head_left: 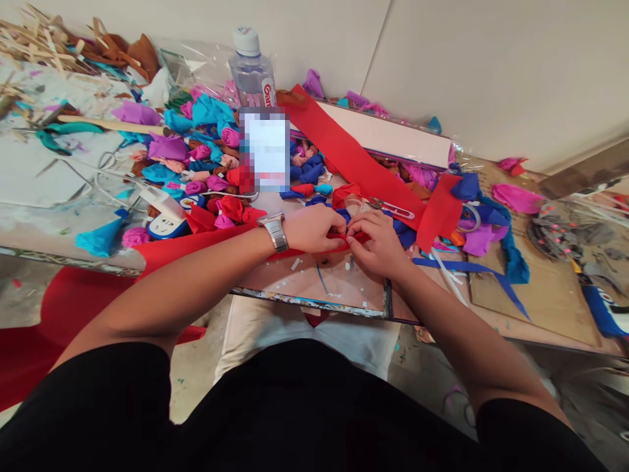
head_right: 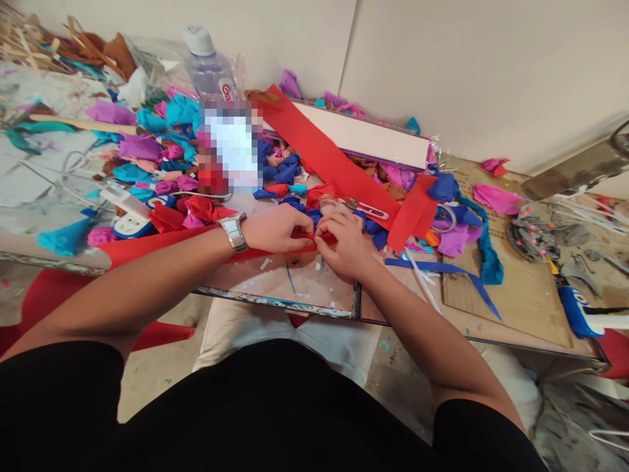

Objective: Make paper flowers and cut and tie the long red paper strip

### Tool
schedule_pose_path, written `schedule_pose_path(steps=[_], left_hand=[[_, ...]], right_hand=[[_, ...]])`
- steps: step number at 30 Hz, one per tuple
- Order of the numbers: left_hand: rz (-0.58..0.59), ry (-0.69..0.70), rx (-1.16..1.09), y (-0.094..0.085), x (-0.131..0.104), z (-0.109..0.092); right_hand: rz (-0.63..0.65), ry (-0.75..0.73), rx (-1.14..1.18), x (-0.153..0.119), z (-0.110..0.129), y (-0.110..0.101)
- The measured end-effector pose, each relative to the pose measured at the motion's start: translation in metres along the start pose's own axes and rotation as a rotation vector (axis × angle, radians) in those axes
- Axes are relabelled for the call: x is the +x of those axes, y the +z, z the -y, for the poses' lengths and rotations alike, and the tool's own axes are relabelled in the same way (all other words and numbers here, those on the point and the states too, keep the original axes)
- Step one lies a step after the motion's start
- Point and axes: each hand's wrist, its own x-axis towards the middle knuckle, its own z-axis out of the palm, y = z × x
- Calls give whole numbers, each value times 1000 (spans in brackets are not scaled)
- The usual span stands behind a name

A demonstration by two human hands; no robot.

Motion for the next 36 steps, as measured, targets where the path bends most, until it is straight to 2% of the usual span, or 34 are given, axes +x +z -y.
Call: schedule_pose_path(steps=[15,26,36], left_hand=[[-41,66,-63,2,-1,1],[-72,65,-83,-1,1,4],[-39,83,-78,-5,0,3]], right_hand=[[27,7,-4,1,7,1],[-40,6,49,1,0,1],[-23,-6,49,2,0,2]])
